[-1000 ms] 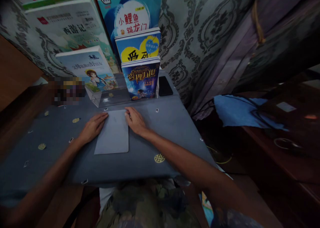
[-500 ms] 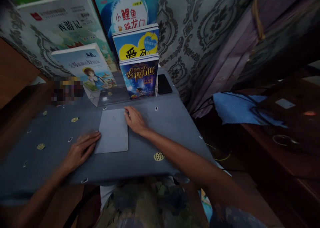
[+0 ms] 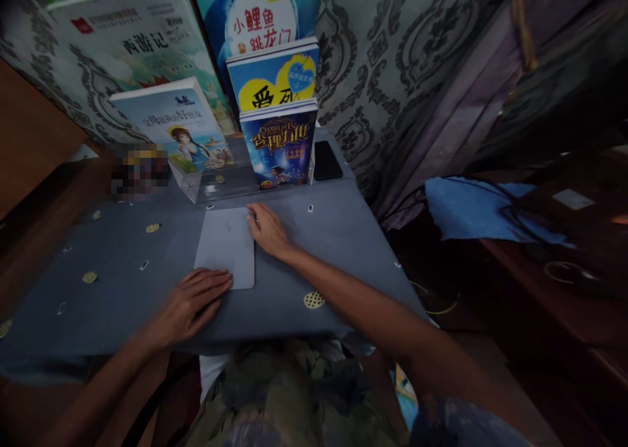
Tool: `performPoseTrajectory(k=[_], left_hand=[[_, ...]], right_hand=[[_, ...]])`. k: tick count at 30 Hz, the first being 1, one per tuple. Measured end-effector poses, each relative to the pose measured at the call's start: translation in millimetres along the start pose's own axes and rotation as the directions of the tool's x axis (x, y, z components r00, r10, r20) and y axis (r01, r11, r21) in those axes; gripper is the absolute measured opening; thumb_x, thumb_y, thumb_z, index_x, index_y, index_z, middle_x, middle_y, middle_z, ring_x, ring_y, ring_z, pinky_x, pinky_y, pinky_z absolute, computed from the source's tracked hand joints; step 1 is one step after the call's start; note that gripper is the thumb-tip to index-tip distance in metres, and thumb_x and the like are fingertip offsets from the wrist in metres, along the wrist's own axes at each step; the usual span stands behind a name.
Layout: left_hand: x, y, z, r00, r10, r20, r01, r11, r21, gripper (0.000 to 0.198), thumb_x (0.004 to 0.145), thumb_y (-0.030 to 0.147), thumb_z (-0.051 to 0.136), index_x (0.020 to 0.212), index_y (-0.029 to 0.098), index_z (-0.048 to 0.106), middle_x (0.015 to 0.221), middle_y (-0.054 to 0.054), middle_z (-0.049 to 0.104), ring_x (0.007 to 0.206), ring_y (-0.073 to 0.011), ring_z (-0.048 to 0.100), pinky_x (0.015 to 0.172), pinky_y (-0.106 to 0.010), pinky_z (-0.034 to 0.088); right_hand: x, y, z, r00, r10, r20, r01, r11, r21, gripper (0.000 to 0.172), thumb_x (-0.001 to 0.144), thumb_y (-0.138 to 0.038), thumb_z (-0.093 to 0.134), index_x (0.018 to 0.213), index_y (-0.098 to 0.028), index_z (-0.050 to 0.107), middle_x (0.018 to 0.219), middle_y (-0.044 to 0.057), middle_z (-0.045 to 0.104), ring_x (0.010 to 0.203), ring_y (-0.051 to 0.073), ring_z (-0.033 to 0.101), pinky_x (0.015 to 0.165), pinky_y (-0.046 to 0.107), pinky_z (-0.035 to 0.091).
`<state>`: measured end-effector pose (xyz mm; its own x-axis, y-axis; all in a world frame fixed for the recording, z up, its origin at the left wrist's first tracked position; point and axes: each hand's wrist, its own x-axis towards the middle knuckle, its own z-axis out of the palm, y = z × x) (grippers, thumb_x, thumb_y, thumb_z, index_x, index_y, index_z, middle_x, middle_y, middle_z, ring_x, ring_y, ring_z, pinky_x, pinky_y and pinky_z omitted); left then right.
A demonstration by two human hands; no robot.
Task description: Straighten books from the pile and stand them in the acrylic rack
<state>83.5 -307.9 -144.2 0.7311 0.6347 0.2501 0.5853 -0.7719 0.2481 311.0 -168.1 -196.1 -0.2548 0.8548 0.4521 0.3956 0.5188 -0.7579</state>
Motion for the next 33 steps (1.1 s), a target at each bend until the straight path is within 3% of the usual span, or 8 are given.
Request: performPoseTrajectory(k=[5,9,16,22,27,30,33], left_hand=[[39,15,13.5,0.998,0.067,0.017,-0.066,0.998,-0.022,0.039,0.099,0.019,0.048,0.137,0.018,0.057,0.127,-0.012,0.069,0.120,-0.0250,0.063,0.101,-0.045,0.051],[50,16,17.6,0.996,0.082,0.021,-0.081,0.996,-0.031,0.035,0.100,0.020,0.047,0.132,0.018,0.060,0.123,-0.012,0.069,0.116,-0.0244,0.063,0.099,-0.043,0.052],[52,-7,20.9,1.000,0.009,-0.008,-0.009,1.000,-0.027,0.034,0.101,0.023,0.044,0.132,0.020,0.061,0.128,-0.012,0.066,0.116,-0.0239,0.061,0.100,-0.045,0.048],[53,-35,26.3,0.985,-0.165,-0.050,0.167,0.985,0.044,0.038,0.101,0.029,0.043,0.134,0.022,0.059,0.138,-0.013,0.061,0.131,-0.0258,0.054,0.115,-0.053,0.036],[49,-54,34.6,0.909,-0.375,-0.185,0.396,0.913,0.098,0.041,0.100,0.032,0.042,0.136,0.019,0.057,0.145,-0.016,0.055,0.138,-0.0302,0.048,0.114,-0.057,0.035],[47,-60,39.8,0.834,-0.478,-0.277,0.522,0.845,0.113,0.045,0.099,0.037,0.044,0.135,0.013,0.056,0.148,-0.023,0.050,0.141,-0.0364,0.043,0.111,-0.058,0.039],[46,-60,40.6,0.791,-0.543,-0.283,0.585,0.807,0.085,0.048,0.098,0.038,0.046,0.137,0.012,0.053,0.149,-0.025,0.047,0.144,-0.0397,0.040,0.111,-0.061,0.038]], right_hand=[[0,-2,0,1.000,0.002,0.015,-0.002,1.000,-0.013,0.024,0.097,-0.024,0.045,0.115,-0.021,0.060,0.116,0.011,0.067,0.108,0.024,0.063,0.098,0.042,0.050],[1,-1,1,1.000,0.003,0.012,-0.003,1.000,-0.012,0.024,0.096,-0.022,0.045,0.115,-0.021,0.059,0.116,0.010,0.067,0.110,0.024,0.062,0.100,0.041,0.049],[-2,-10,-2,0.995,0.025,0.101,-0.011,0.990,-0.140,0.029,0.098,-0.018,0.044,0.123,-0.015,0.058,0.126,0.016,0.062,0.120,0.025,0.059,0.104,0.043,0.046],[-11,-31,-3,0.947,-0.040,0.319,0.172,0.901,-0.399,0.030,0.103,-0.026,0.046,0.125,-0.012,0.061,0.146,0.022,0.051,0.138,0.031,0.045,0.111,0.051,0.038],[-16,-39,-2,0.921,-0.030,0.388,0.224,0.855,-0.467,0.047,0.101,-0.037,0.052,0.138,-0.009,0.054,0.151,0.023,0.047,0.147,0.034,0.035,0.117,0.053,0.033],[-18,-40,0,0.929,0.006,0.369,0.187,0.853,-0.487,0.050,0.099,-0.039,0.054,0.140,-0.011,0.053,0.154,0.022,0.044,0.149,0.035,0.031,0.118,0.055,0.030],[-19,-41,0,0.944,0.042,0.328,0.132,0.861,-0.491,0.049,0.099,-0.040,0.054,0.139,-0.013,0.054,0.155,0.022,0.042,0.150,0.037,0.028,0.119,0.057,0.028]])
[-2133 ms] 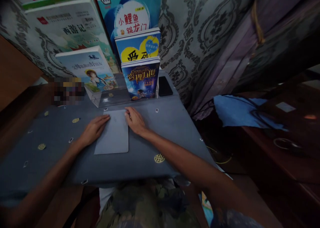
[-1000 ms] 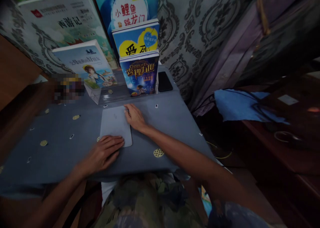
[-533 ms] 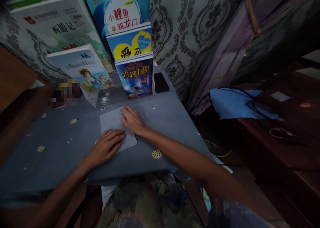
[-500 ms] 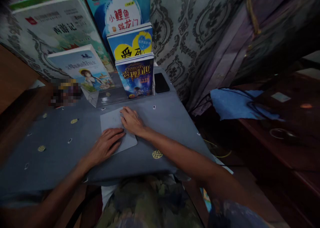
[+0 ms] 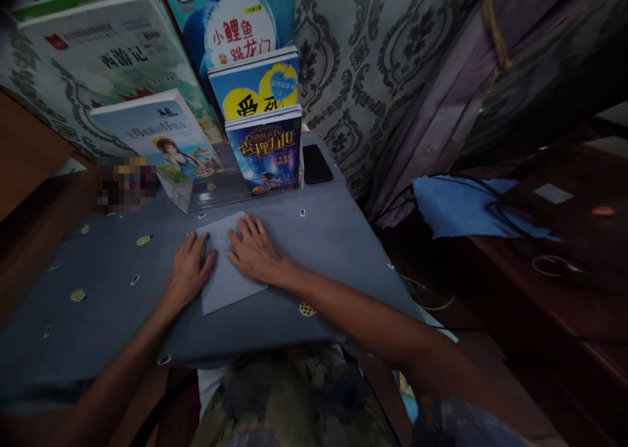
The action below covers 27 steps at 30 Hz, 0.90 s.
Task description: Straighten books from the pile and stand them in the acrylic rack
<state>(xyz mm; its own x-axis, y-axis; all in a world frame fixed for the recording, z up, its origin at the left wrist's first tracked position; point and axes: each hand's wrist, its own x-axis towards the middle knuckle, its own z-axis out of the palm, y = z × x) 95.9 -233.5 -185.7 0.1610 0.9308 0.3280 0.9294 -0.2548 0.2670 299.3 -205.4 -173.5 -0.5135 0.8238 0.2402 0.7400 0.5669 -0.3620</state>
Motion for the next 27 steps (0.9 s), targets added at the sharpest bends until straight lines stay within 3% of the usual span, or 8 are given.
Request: performPoseTrajectory(k=[4,7,10,13,16,18,22,27], left_hand=[[3,-3,-5.1,0.999,-0.032,0.027,0.037,0.979,-0.201,0.052,0.094,0.038,0.052,0.140,0.015,0.050,0.147,-0.021,0.052,0.141,-0.0366,0.045,0.114,-0.059,0.036],[8,-6,-7.8,0.991,-0.127,0.040,0.131,0.868,-0.479,0.057,0.089,0.040,0.060,0.141,0.019,0.049,0.144,-0.017,0.054,0.136,-0.0328,0.051,0.114,-0.054,0.039],[16,-6,-9.3,0.944,-0.326,0.057,0.261,0.629,-0.732,0.059,0.081,0.035,0.068,0.136,0.020,0.053,0.146,-0.016,0.052,0.134,-0.0308,0.053,0.111,-0.047,0.044],[27,1,-12.2,0.842,-0.524,0.130,0.344,0.335,-0.877,0.049,0.076,0.028,0.072,0.123,0.021,0.059,0.134,-0.013,0.063,0.125,-0.0270,0.061,0.106,-0.042,0.049],[36,14,-13.5,0.763,-0.569,0.306,0.405,0.051,-0.913,0.031,0.076,0.022,0.069,0.106,0.017,0.064,0.105,-0.009,0.074,0.106,-0.0247,0.071,0.095,-0.039,0.057],[42,25,-11.7,0.726,-0.578,0.372,0.421,-0.053,-0.905,0.019,0.080,0.023,0.067,0.098,0.016,0.065,0.093,-0.008,0.075,0.097,-0.0238,0.073,0.088,-0.037,0.059],[51,40,-4.6,0.695,-0.617,0.370,0.395,-0.103,-0.913,0.023,0.090,0.038,0.065,0.096,0.016,0.068,0.089,-0.009,0.076,0.093,-0.0245,0.074,0.084,-0.037,0.061],[66,43,-3.3,0.684,-0.625,0.377,0.443,-0.055,-0.895,0.043,0.086,0.059,0.066,0.088,0.017,0.069,0.080,-0.008,0.075,0.084,-0.0246,0.073,0.074,-0.034,0.061]], right_hand=[[0,-1,-1,1.000,0.019,0.020,-0.019,1.000,-0.003,0.050,0.099,-0.040,0.053,0.139,-0.010,0.054,0.156,0.023,0.041,0.149,0.040,0.029,0.119,0.058,0.028],[0,0,-1,1.000,0.012,0.022,-0.012,1.000,-0.005,0.049,0.099,-0.040,0.052,0.141,-0.013,0.053,0.156,0.021,0.041,0.150,0.039,0.028,0.119,0.058,0.028],[0,0,0,0.999,0.031,0.025,-0.031,1.000,0.005,0.048,0.099,-0.039,0.052,0.141,-0.015,0.053,0.156,0.020,0.041,0.150,0.037,0.027,0.119,0.058,0.029],[1,0,-1,0.998,0.045,0.041,-0.046,0.999,0.019,0.047,0.099,-0.038,0.052,0.140,-0.014,0.054,0.156,0.020,0.041,0.150,0.037,0.027,0.120,0.057,0.028],[1,1,-2,0.999,0.042,0.035,-0.043,0.998,0.040,0.048,0.100,-0.036,0.051,0.142,-0.014,0.052,0.156,0.018,0.041,0.150,0.037,0.028,0.120,0.057,0.028],[1,2,0,0.999,0.050,0.021,-0.052,0.996,0.066,0.050,0.100,-0.036,0.050,0.144,-0.014,0.050,0.157,0.018,0.040,0.150,0.037,0.028,0.120,0.056,0.028],[3,10,8,0.995,0.087,-0.057,-0.076,0.983,0.170,0.053,0.101,-0.036,0.041,0.148,-0.012,0.044,0.162,0.019,0.032,0.152,0.037,0.022,0.122,0.057,0.027],[10,24,19,0.952,0.211,-0.223,-0.106,0.907,0.407,0.062,0.104,-0.040,0.027,0.158,-0.010,0.026,0.167,0.018,0.021,0.155,0.027,0.019,0.126,0.051,0.022]])
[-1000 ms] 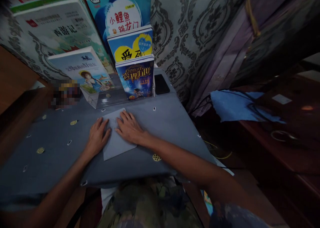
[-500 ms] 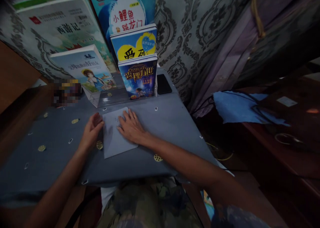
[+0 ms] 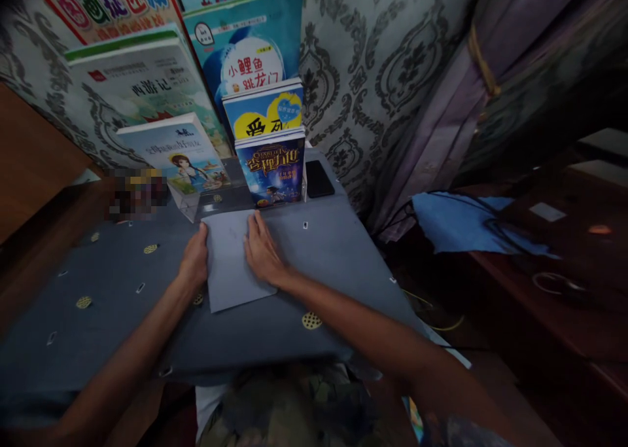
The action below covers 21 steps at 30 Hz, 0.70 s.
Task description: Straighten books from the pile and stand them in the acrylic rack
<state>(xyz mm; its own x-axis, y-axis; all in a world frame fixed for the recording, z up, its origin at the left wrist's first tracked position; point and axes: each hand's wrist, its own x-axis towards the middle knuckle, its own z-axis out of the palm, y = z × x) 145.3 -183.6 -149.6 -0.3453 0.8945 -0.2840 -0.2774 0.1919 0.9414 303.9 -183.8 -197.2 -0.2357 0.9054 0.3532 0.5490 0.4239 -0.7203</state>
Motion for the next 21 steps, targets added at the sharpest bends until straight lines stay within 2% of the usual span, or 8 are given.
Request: performPoseTrajectory(k=[2,4,7,9,13,17,19,21], left_hand=[[2,6,4.6,0.999,0.049,-0.007,-0.049,0.999,0.024,0.049,0.083,0.065,0.065,0.084,0.016,0.068,0.076,-0.006,0.073,0.076,-0.0218,0.072,0.068,-0.031,0.059],[1,14,9.5,0.987,0.162,-0.016,-0.160,0.985,0.061,0.054,0.081,0.070,0.063,0.081,0.016,0.067,0.074,-0.004,0.070,0.069,-0.0184,0.067,0.064,-0.028,0.055],[-5,26,13.8,0.925,0.379,-0.030,-0.366,0.910,0.194,0.059,0.081,0.076,0.057,0.072,0.017,0.062,0.068,-0.002,0.063,0.065,-0.0150,0.059,0.059,-0.025,0.046],[-8,32,12.5,0.881,0.472,-0.028,-0.447,0.851,0.275,0.061,0.081,0.078,0.053,0.066,0.019,0.056,0.062,0.000,0.055,0.061,-0.0140,0.052,0.055,-0.024,0.041],[-11,39,0.2,0.829,0.559,-0.010,-0.530,0.790,0.309,0.059,0.086,0.076,0.047,0.063,0.022,0.047,0.059,0.002,0.045,0.059,-0.0139,0.044,0.051,-0.026,0.035],[-10,43,-15.2,0.758,0.646,-0.091,-0.579,0.730,0.364,0.053,0.090,0.070,0.046,0.065,0.023,0.046,0.061,0.003,0.042,0.064,-0.0151,0.046,0.055,-0.026,0.039],[-10,45,-20.3,0.759,0.639,-0.123,-0.558,0.737,0.382,0.052,0.093,0.068,0.044,0.069,0.023,0.051,0.065,0.002,0.046,0.069,-0.0159,0.049,0.061,-0.027,0.042],[-11,47,-22.8,0.801,0.593,-0.086,-0.530,0.768,0.361,0.052,0.095,0.066,0.041,0.072,0.022,0.053,0.068,0.002,0.049,0.072,-0.0167,0.051,0.065,-0.028,0.044]], right_hand=[[3,5,2,0.997,0.054,-0.057,-0.048,0.994,0.103,0.067,0.104,-0.047,0.026,0.160,-0.012,0.018,0.166,0.017,0.023,0.154,0.025,0.021,0.126,0.050,0.021],[5,7,3,0.991,0.110,-0.074,-0.094,0.978,0.186,0.068,0.104,-0.050,0.026,0.161,-0.014,0.018,0.164,0.016,0.029,0.152,0.024,0.028,0.126,0.049,0.024],[8,6,-1,0.988,0.150,-0.036,-0.137,0.961,0.240,0.062,0.105,-0.048,0.027,0.159,-0.016,0.027,0.160,0.015,0.039,0.147,0.024,0.039,0.123,0.049,0.030],[8,2,-6,0.990,0.134,-0.031,-0.123,0.964,0.236,0.059,0.106,-0.044,0.027,0.157,-0.017,0.030,0.157,0.014,0.044,0.145,0.024,0.042,0.121,0.048,0.033],[5,-15,-23,0.991,-0.036,-0.131,0.061,0.978,0.198,0.058,0.107,-0.039,0.027,0.161,-0.020,0.019,0.161,0.012,0.039,0.148,0.023,0.037,0.122,0.048,0.033],[-3,-31,-34,0.951,-0.214,-0.223,0.242,0.964,0.109,0.061,0.107,-0.034,0.027,0.163,-0.021,0.004,0.165,0.011,0.031,0.151,0.024,0.030,0.123,0.048,0.032],[-6,-33,-34,0.930,-0.275,-0.245,0.294,0.955,0.044,0.063,0.107,-0.031,0.027,0.163,-0.022,-0.002,0.164,0.012,0.031,0.151,0.025,0.031,0.122,0.050,0.034],[-7,-31,-33,0.908,-0.330,-0.258,0.340,0.940,-0.008,0.064,0.107,-0.027,0.027,0.162,-0.024,-0.006,0.163,0.013,0.033,0.150,0.026,0.034,0.120,0.053,0.037]])
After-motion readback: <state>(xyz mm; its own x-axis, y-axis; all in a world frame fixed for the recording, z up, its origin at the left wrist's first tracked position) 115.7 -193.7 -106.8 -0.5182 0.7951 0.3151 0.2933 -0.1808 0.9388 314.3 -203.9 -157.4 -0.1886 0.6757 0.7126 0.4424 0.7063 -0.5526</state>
